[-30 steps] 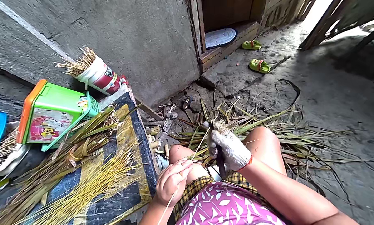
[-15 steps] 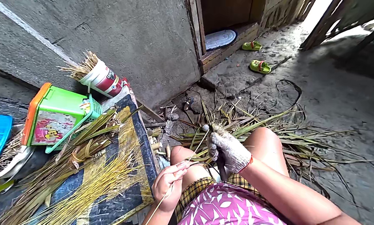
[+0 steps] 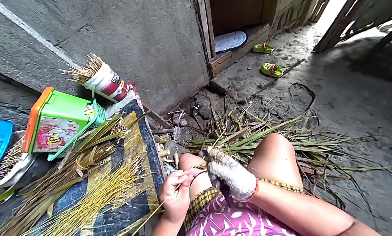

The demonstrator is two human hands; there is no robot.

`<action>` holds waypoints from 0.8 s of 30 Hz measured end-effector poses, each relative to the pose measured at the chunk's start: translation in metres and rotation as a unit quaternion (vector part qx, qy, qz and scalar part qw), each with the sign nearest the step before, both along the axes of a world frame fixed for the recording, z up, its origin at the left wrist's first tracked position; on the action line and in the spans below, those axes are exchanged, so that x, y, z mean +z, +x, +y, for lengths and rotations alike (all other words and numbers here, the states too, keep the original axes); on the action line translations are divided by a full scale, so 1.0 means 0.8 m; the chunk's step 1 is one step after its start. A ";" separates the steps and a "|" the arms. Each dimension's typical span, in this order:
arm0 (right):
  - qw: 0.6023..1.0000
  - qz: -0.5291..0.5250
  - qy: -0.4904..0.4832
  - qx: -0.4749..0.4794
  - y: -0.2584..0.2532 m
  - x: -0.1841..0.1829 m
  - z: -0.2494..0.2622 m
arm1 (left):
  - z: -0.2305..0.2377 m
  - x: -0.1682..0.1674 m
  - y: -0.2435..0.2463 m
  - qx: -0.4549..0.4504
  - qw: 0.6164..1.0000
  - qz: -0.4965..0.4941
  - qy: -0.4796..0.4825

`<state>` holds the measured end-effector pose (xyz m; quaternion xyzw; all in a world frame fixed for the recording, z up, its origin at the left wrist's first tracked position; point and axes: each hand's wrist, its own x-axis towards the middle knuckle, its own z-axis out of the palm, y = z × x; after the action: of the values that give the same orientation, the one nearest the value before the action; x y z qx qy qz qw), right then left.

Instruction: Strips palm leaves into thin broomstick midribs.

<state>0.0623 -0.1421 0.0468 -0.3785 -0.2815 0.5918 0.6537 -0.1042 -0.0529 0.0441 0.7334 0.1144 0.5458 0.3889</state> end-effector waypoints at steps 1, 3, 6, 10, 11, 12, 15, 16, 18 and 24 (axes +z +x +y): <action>1.000 0.011 -0.009 -0.027 0.007 -0.003 0.006 | 0.000 0.002 -0.001 -0.010 1.000 -0.011 -0.022; 0.995 0.042 -0.031 -0.080 0.024 -0.007 0.016 | 0.000 0.005 -0.004 -0.019 0.999 -0.020 -0.036; 0.990 0.059 -0.043 -0.117 0.039 -0.008 0.019 | -0.001 0.005 -0.006 -0.021 0.999 -0.022 -0.033; 0.993 0.067 -0.025 -0.095 0.035 -0.005 0.012 | 0.005 0.005 -0.002 -0.030 0.999 -0.035 -0.011; 0.995 0.061 -0.021 -0.076 0.032 -0.004 0.010 | 0.007 0.006 0.001 -0.030 0.999 -0.030 -0.008; 0.997 0.048 -0.017 -0.053 0.027 -0.003 0.007 | 0.007 0.005 0.004 -0.027 0.999 -0.022 -0.004; 1.000 0.020 -0.011 0.006 0.012 0.001 0.000 | 0.006 0.005 0.012 -0.005 0.999 0.020 0.046; 1.000 0.024 -0.014 0.007 0.010 0.003 -0.001 | 0.006 0.005 0.012 0.007 0.996 0.036 0.078; 0.999 0.046 -0.022 -0.010 0.014 0.004 0.001 | 0.006 0.006 0.009 0.024 0.986 0.070 0.151; 0.995 0.073 -0.057 -0.038 0.024 0.001 0.015 | 0.010 0.001 0.007 0.023 0.974 0.093 0.206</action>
<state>0.0811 -0.1300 0.0473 -0.3809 -0.1843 0.6080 0.6717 -0.0983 -0.0449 0.0446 0.8424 0.0519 0.4961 0.2039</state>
